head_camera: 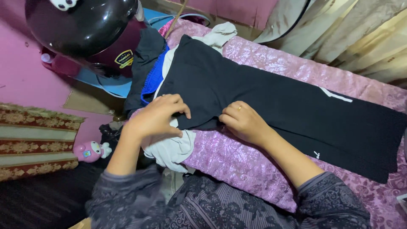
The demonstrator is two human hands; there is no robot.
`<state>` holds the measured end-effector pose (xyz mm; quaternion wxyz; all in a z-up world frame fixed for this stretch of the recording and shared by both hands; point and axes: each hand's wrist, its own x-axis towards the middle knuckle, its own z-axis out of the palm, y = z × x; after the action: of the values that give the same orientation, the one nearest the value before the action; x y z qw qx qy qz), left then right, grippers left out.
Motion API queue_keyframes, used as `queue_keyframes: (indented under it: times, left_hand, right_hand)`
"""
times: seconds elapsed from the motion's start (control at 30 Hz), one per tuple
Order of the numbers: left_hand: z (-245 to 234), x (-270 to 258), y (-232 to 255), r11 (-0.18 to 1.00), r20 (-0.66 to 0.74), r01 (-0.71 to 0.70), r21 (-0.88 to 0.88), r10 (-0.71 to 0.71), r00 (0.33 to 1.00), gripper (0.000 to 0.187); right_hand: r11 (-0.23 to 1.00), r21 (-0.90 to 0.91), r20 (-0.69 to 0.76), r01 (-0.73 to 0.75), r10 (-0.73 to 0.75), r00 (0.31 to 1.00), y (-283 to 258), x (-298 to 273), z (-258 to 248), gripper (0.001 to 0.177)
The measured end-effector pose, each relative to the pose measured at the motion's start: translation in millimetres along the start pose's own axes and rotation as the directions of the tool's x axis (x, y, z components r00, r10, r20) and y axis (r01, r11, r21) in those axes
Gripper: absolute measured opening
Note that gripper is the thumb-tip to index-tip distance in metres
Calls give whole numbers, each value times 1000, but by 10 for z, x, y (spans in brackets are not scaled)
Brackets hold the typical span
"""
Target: The recorder irons a black t-shirt on a patterned ironing board and then folds it carefully.
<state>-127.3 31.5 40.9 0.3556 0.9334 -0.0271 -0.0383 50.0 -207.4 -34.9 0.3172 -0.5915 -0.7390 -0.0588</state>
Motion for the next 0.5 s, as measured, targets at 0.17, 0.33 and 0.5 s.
queue_keyframes:
  times: [0.17, 0.33, 0.5]
  left_hand:
    - [141, -256, -96, 986, -144, -32, 166, 56, 988, 23]
    - [56, -279, 128, 981, -226, 46, 188, -2, 974, 16]
    - [29, -201, 236, 972, -186, 15, 234, 30, 982, 15]
  right_hand:
    - [987, 119, -13, -108, 110, 994, 28, -20, -12, 27]
    - [998, 38, -20, -52, 53, 998, 23, 6, -102, 25]
    - [997, 68, -7, -48, 48, 999, 20, -20, -58, 25]
